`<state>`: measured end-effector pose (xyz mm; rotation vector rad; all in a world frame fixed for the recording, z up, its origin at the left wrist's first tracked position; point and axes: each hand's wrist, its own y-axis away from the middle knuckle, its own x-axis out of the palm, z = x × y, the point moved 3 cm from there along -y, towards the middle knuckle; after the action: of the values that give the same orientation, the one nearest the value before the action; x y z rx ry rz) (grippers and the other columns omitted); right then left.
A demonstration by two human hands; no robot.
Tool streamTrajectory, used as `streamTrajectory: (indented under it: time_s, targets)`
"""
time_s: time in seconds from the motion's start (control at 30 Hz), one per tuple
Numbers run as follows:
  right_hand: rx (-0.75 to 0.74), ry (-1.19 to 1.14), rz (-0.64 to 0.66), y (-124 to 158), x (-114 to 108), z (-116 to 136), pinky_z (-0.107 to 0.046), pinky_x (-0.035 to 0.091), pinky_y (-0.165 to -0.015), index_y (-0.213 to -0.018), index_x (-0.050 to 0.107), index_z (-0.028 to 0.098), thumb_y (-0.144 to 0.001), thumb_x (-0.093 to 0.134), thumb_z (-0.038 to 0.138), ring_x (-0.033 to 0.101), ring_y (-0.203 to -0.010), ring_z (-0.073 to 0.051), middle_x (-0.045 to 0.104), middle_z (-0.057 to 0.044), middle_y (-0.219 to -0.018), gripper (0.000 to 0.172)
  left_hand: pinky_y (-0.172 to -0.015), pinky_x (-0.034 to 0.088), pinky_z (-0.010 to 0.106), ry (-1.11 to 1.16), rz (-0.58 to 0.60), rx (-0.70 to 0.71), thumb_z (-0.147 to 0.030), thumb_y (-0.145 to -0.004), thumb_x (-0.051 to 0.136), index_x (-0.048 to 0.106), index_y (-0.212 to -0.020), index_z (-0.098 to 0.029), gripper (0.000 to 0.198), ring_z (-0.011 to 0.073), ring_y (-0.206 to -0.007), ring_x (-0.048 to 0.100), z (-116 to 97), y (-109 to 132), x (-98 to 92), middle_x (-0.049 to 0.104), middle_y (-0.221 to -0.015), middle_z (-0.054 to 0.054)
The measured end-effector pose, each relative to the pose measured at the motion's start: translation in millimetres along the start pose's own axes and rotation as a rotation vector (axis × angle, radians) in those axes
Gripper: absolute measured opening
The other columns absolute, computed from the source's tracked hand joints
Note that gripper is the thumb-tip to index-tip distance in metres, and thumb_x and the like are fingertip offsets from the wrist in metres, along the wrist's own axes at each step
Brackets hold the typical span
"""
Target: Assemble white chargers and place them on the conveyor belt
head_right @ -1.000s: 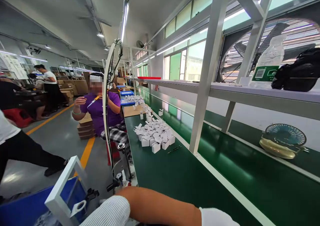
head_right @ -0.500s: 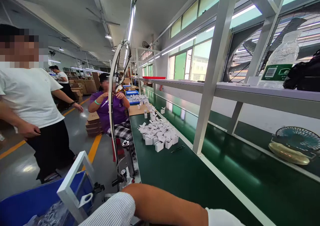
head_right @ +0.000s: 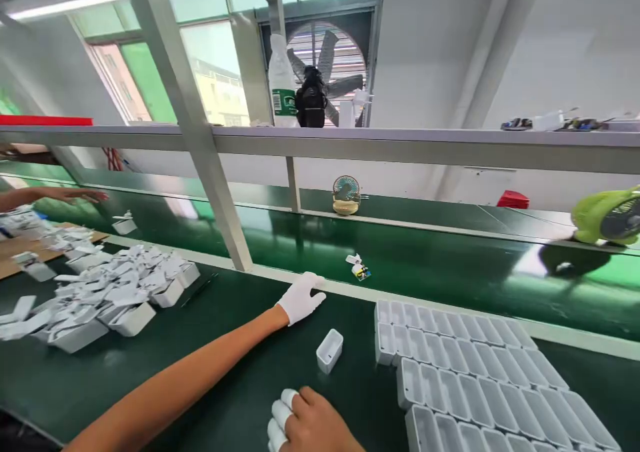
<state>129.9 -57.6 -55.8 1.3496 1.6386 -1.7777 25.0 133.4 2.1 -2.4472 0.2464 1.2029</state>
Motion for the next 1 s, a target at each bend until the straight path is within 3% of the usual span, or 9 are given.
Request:
streamTrajectory:
  time_s: [0.17, 0.33, 0.43, 0.53, 0.63, 0.73, 0.8, 0.87, 1.0]
  targets:
    - [-0.038, 0.041, 0.052, 4.0, 14.3, -3.4, -0.027, 0.047, -0.06, -0.078, 0.064, 0.019, -0.098, 0.061, 0.04, 0.061, -0.065, -0.015, 0.068, -0.001, -0.065, 0.029, -0.109, 0.041, 0.044, -0.048, 0.005, -0.018, -0.032, -0.079, 0.071, 0.062, -0.128, -0.014, 0.054, 0.0321, -0.121, 0.056, -21.5, -48.9, 35.3, 0.062, -0.125, 0.015]
    - [-0.082, 0.035, 0.137, 3.9, 29.6, -7.6, -0.025, 0.049, -0.062, -0.071, 0.062, 0.02, -0.09, 0.072, 0.035, 0.06, -0.064, -0.013, 0.068, 0.001, -0.063, 0.026, -0.103, 0.044, 0.043, -0.059, -0.053, -0.168, -0.032, -0.071, 0.078, 0.064, -0.122, -0.015, 0.056, 0.0341, -0.116, 0.06, -34.6, -89.4, 61.8, 0.065, -0.12, 0.016]
    - [-0.071, -0.002, 0.15, 2.0, 25.3, -9.2, -0.025, 0.049, -0.065, -0.071, 0.062, 0.02, -0.092, 0.069, 0.035, 0.06, -0.065, -0.013, 0.067, 0.001, -0.063, 0.027, -0.1, 0.045, 0.04, -0.017, -0.078, -0.252, -0.03, -0.073, 0.078, 0.067, -0.116, -0.015, 0.047, 0.0315, -0.112, 0.062, -29.7, -103.3, 61.5, 0.067, -0.118, 0.015]
    - [-0.059, -0.028, 0.093, -1.8, 11.3, -10.5, -0.025, 0.049, -0.063, -0.072, 0.062, 0.02, -0.096, 0.063, 0.034, 0.06, -0.064, -0.013, 0.065, 0.0, -0.061, 0.028, -0.098, 0.047, 0.036, 0.066, -0.087, -0.276, -0.031, -0.076, 0.077, 0.068, -0.115, -0.015, 0.043, 0.028, -0.109, 0.065, -22.1, -104.3, 48.3, 0.069, -0.117, 0.013]
    - [-0.034, -0.014, -0.044, -9.3, -12.9, -12.4, -0.026, 0.051, -0.065, -0.068, 0.061, 0.019, -0.097, 0.06, 0.031, 0.058, -0.061, -0.013, 0.064, 0.0, -0.06, 0.032, -0.098, 0.048, 0.034, 0.152, -0.064, -0.232, -0.031, -0.078, 0.076, 0.065, -0.122, -0.016, 0.048, 0.0249, -0.11, 0.065, -20.7, -83.6, 30.5, 0.069, -0.117, 0.01]
    - [0.018, 0.032, -0.264, -17.2, -49.1, -14.9, -0.031, 0.055, -0.082, -0.07, 0.064, 0.018, -0.097, 0.057, 0.026, 0.061, -0.068, -0.015, 0.067, -0.003, -0.067, 0.029, -0.089, 0.053, 0.034, 0.211, 0.048, -0.158, -0.032, -0.073, 0.08, 0.064, -0.126, -0.017, 0.057, 0.0226, -0.095, 0.068, -26.1, -40.2, 17.4, 0.072, -0.104, 0.006]
    - [0.089, 0.064, -0.359, -20.5, -73.5, -18.5, -0.044, 0.052, -0.097, -0.089, 0.07, 0.017, -0.095, 0.058, 0.025, 0.066, -0.094, -0.023, 0.073, -0.009, -0.092, 0.015, -0.08, 0.055, 0.034, 0.234, 0.14, -0.114, -0.03, -0.067, 0.084, 0.065, -0.125, -0.018, 0.063, 0.0214, -0.083, 0.067, -30.9, -7.0, 10.8, 0.072, -0.095, 0.005]
    - [0.21, 0.092, -0.393, -21.7, -92.2, -24.7, -0.054, 0.047, -0.103, -0.112, 0.068, 0.015, -0.094, 0.059, 0.023, 0.06, -0.117, -0.031, 0.071, -0.015, -0.114, 0.022, -0.078, 0.054, 0.032, 0.263, 0.206, -0.073, -0.031, -0.066, 0.083, 0.068, -0.12, -0.02, 0.058, 0.0198, -0.08, 0.065, -35.3, 20.5, 2.9, 0.072, -0.096, 0.004]
    - [0.525, 0.113, -0.377, -17.2, -104.2, -41.6, -0.054, 0.053, -0.097, -0.138, 0.052, 0.01, -0.095, 0.053, 0.014, 0.056, -0.125, -0.034, 0.064, -0.021, -0.126, 0.044, -0.077, 0.052, 0.031, 0.28, 0.192, -0.039, -0.039, -0.077, 0.075, 0.068, -0.12, -0.025, 0.046, 0.0159, -0.078, 0.056, -40.0, 49.2, -24.4, 0.067, -0.106, 0.004]
